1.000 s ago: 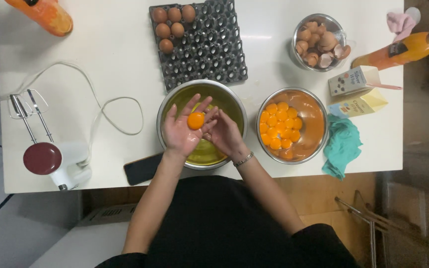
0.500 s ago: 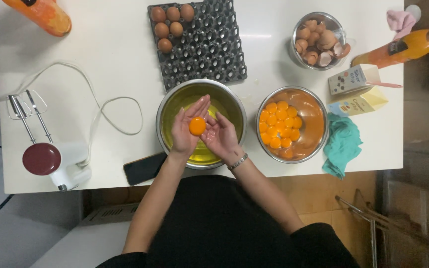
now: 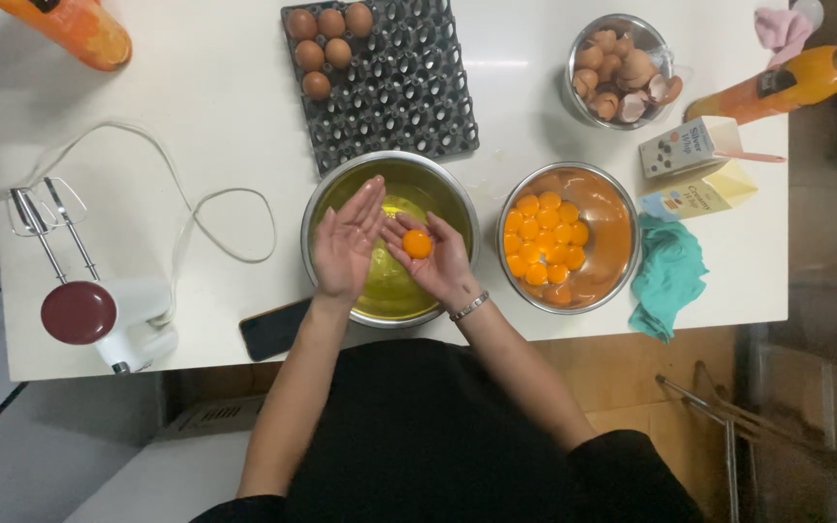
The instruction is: Separating egg yolks from egg whites by hand and placing them into separate bowls.
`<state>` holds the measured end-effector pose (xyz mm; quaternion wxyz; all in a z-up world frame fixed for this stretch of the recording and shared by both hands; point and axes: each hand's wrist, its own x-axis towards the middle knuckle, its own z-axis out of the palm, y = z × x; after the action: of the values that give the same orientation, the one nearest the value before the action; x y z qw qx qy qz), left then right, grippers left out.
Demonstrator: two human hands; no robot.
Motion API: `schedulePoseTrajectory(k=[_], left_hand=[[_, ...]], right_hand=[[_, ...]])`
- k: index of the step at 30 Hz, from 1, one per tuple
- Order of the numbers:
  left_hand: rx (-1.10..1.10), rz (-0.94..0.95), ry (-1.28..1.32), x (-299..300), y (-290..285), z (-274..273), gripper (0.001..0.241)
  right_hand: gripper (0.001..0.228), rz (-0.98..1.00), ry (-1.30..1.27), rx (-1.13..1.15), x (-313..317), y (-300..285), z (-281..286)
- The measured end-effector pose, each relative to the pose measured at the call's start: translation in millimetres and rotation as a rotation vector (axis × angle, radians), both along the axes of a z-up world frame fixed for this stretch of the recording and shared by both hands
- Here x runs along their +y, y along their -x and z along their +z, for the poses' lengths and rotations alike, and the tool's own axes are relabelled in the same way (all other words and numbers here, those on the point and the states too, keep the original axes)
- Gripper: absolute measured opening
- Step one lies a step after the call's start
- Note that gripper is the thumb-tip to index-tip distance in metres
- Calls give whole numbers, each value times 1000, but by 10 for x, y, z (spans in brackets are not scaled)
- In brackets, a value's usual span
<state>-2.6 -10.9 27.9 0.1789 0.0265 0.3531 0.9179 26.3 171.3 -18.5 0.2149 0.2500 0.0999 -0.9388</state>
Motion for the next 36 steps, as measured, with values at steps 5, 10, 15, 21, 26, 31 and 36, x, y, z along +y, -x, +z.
schedulePoseTrajectory(k=[5,10,15,21,26,31,36], left_hand=[[-112,-99,355,-86,37,-156,73],[415,-400,1765,54,-147,-633,68],[177,-89,1210,146,-188,-1100,61],[100,-151,1124,114,-147,-974,60],[99,-132,1099,118,-168,-972,59],[142,-115,1124,120,-152,-1096,59],[165,-90,1136,154,-161,-1133,55]], right_hand=[[50,-50,-95,26,191,33,107],[50,12,-369,87,286,66,139],[46,-4,-228,13,428,31,98],[48,-86,-486,34,1336,-72,155],[49,33,-827,22,2192,-425,-85],[53,170,-1030,-106,2572,-703,-384],[53,126,-1335,-253,2751,-820,-725]])
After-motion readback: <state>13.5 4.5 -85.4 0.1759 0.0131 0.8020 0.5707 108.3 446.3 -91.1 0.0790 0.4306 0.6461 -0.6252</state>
